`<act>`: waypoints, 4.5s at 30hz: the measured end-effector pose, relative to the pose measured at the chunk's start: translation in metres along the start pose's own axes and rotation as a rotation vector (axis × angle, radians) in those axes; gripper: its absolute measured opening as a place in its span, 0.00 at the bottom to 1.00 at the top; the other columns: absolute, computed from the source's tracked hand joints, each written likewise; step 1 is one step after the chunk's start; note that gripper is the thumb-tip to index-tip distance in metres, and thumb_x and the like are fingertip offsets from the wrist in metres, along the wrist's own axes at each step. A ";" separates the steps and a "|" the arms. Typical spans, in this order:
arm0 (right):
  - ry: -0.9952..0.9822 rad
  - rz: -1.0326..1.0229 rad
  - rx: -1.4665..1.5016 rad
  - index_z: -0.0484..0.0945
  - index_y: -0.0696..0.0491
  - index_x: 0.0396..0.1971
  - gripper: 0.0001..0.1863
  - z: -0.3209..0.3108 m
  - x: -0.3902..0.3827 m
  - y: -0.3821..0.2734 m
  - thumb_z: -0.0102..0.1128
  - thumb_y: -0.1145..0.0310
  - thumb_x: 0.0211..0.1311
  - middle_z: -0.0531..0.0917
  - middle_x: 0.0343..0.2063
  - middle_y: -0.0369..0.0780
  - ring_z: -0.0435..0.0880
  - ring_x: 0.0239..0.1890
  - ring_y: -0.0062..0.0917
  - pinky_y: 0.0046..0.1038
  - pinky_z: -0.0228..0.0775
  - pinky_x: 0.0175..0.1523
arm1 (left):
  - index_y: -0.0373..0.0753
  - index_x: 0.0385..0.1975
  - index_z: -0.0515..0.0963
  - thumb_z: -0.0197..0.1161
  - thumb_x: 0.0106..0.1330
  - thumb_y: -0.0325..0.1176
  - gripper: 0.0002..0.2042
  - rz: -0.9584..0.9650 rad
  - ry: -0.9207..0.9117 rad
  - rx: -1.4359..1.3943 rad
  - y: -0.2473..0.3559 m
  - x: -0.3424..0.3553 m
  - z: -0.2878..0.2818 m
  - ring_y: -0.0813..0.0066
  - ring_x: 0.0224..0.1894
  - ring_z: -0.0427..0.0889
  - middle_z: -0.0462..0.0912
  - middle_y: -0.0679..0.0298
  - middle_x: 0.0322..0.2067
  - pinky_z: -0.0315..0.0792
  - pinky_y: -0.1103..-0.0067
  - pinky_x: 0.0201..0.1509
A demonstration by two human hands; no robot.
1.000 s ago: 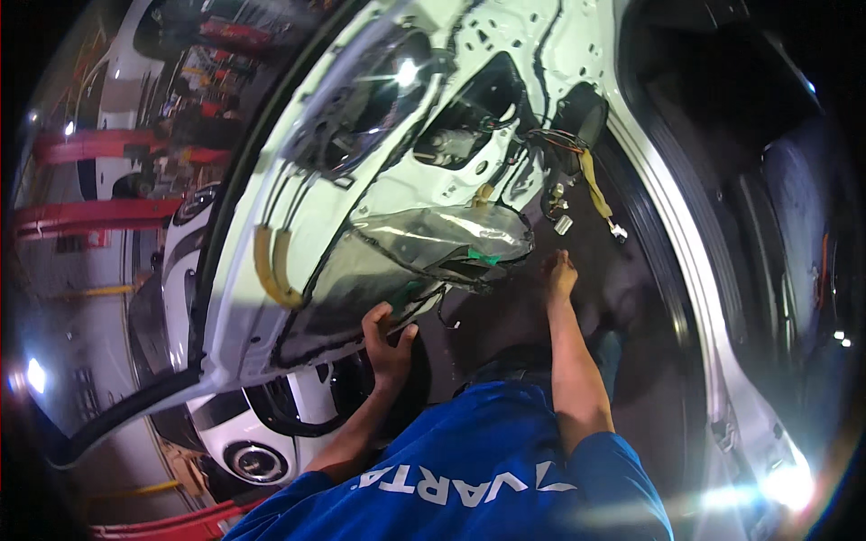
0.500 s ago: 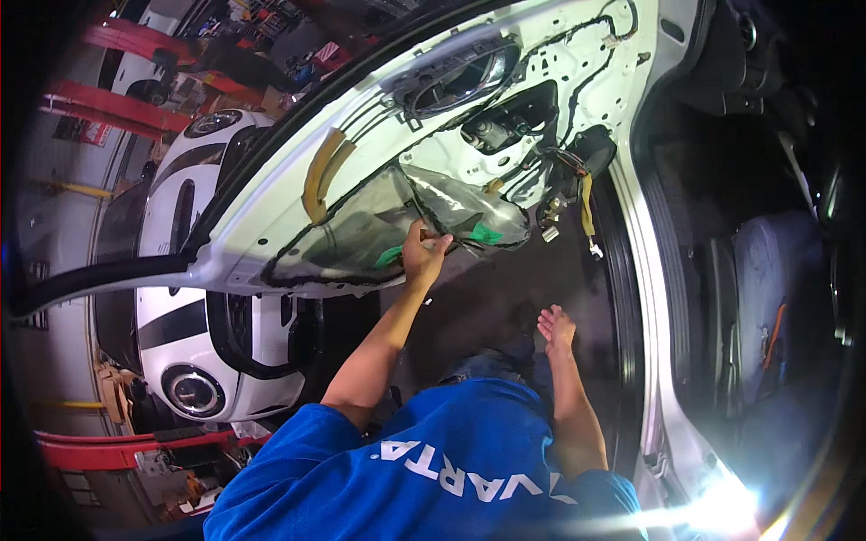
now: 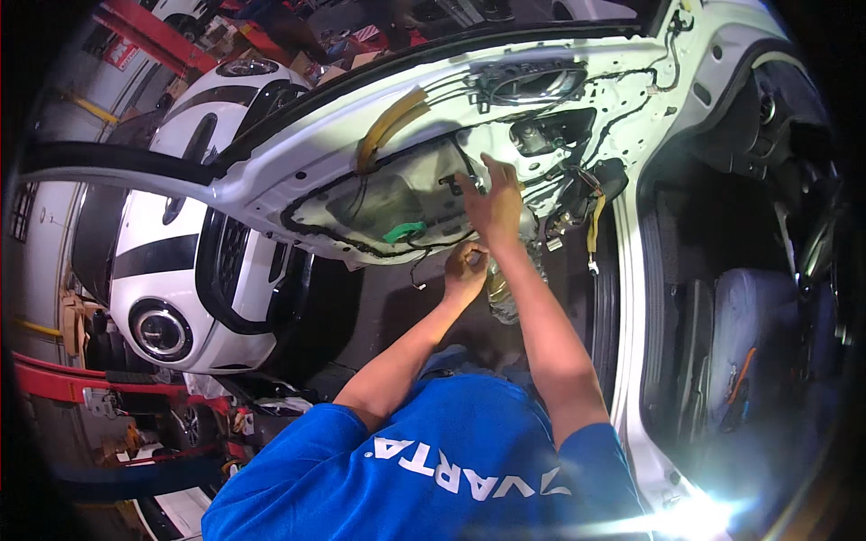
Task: Repairing or assembling internal components of a car door panel, including wiring and plastic liners.
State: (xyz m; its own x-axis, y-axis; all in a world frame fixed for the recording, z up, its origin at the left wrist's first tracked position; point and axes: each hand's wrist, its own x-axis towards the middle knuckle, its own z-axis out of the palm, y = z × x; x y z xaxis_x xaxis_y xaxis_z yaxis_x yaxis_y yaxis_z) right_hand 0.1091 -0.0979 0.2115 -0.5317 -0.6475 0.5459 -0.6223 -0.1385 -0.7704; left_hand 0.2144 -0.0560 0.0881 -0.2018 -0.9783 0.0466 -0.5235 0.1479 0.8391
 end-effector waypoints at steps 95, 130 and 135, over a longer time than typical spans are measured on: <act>0.072 -0.299 -0.238 0.74 0.53 0.27 0.03 0.087 -0.030 -0.026 0.54 0.70 0.54 0.73 0.21 0.41 0.75 0.27 0.36 0.35 0.68 0.30 | 0.36 0.38 0.79 0.50 0.62 0.35 0.13 0.397 -0.109 0.329 0.019 0.131 -0.208 0.53 0.40 0.78 0.79 0.49 0.34 0.71 0.70 0.44; -0.148 -0.222 -0.027 0.69 0.61 0.39 0.18 0.070 -0.089 -0.022 0.49 0.79 0.43 0.67 0.33 0.47 0.69 0.38 0.41 0.37 0.69 0.41 | 0.30 0.26 0.78 0.57 0.54 0.56 0.27 0.047 0.356 0.759 0.093 0.121 -0.118 0.46 0.34 0.79 0.80 0.45 0.28 0.71 0.61 0.40; -0.204 -0.112 0.066 0.67 0.61 0.45 0.19 0.055 -0.075 -0.025 0.48 0.81 0.48 0.73 0.32 0.47 0.73 0.34 0.41 0.37 0.71 0.40 | 0.32 0.25 0.77 0.52 0.61 0.49 0.22 0.107 0.390 0.721 0.075 0.128 -0.115 0.44 0.32 0.78 0.79 0.44 0.27 0.70 0.60 0.37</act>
State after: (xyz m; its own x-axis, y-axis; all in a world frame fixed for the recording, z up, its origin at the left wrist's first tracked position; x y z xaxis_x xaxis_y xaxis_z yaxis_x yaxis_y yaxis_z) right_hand 0.1957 -0.0868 0.1715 -0.3297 -0.7625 0.5567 -0.6288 -0.2625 -0.7319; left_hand 0.2440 -0.1864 0.2195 -0.0485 -0.9139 0.4031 -0.9471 0.1703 0.2720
